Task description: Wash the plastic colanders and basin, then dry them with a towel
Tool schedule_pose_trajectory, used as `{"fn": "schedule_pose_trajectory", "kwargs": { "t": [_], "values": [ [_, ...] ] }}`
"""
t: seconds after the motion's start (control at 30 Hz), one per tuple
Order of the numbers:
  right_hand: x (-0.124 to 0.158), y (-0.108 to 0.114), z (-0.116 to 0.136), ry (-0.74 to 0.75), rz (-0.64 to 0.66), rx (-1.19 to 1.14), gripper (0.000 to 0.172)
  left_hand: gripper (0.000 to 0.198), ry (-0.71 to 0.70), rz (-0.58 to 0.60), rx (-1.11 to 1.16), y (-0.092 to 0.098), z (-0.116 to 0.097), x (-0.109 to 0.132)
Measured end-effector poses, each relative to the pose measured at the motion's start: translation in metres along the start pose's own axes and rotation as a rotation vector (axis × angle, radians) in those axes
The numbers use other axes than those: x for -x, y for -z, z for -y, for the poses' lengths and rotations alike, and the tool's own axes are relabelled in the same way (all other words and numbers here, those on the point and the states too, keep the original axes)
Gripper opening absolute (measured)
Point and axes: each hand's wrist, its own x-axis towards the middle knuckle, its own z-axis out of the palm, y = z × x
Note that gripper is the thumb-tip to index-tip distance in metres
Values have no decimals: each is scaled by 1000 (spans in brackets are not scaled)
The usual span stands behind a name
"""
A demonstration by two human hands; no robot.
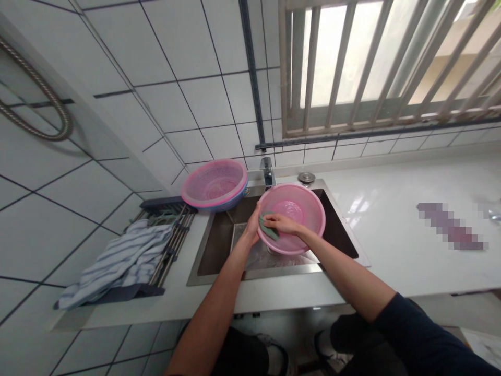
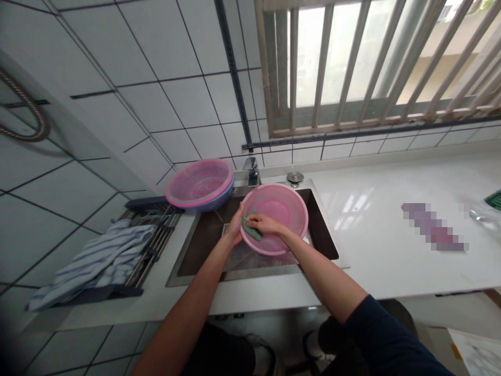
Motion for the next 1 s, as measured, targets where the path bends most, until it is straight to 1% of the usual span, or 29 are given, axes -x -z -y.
{"fn": "schedule_pose_trajectory", "kwargs": {
  "t": [0.03,0.07,0.1,0.2,0.23,0.27,0.3,0.33,0.43,0.47,0.5,0.53,0.57,0.67,0.7,0.73,0.77,0.83,0.9,0.97,1.0],
  "values": [
    [-1,-2,-1,-7,31,-4,38,61,-2,-3,-5,2,0,0],
    [-2,-2,-2,-4,17,-15,38,60,-3,1,-4,2,0,0],
    [-3,0,-3,7,-45,-27,37,59,-6,9,3,1,0,0],
    [-6,12,-1,65,-415,-49,34,49,-26,30,33,-7,4,-1],
    [-7,15,0,79,-504,-48,33,46,-33,33,41,-9,5,-1],
    [-6,18,0,85,-535,-41,31,45,-33,35,43,-10,6,-1],
    [-6,18,0,82,-495,-29,30,45,-26,36,38,-10,7,-1],
    [-5,17,-1,70,-395,-13,30,48,-16,31,27,-9,7,-1],
    [-2,7,-6,20,-4,27,34,58,12,14,-22,0,4,0],
    [-2,4,-7,11,70,25,35,60,15,8,-33,2,3,0],
    [-2,2,-9,9,89,13,36,61,12,4,-36,3,2,1],
    [-3,1,-9,16,49,-5,36,60,9,1,-31,3,2,1],
    [-4,3,-10,31,-39,-23,36,57,8,0,-20,1,2,1],
    [-8,13,-7,95,-446,-70,34,49,-7,14,29,-9,5,1],
    [-9,17,-6,109,-543,-75,33,47,-11,23,39,-12,7,1],
    [-9,20,-5,117,-592,-72,32,45,-15,30,43,-14,8,1],
    [-8,22,-5,119,-596,-62,31,44,-18,34,42,-14,8,1],
    [-7,21,-4,111,-510,-34,29,39,-39,27,28,-10,8,0],
    [-5,18,-4,96,-415,-10,28,31,-93,4,-2,-2,5,-1],
    [-4,14,-4,91,-371,9,31,28,-133,-3,-34,7,1,-2],
    [-4,12,-4,93,-353,19,32,29,-126,15,-42,11,-2,-3]
  ]
}}
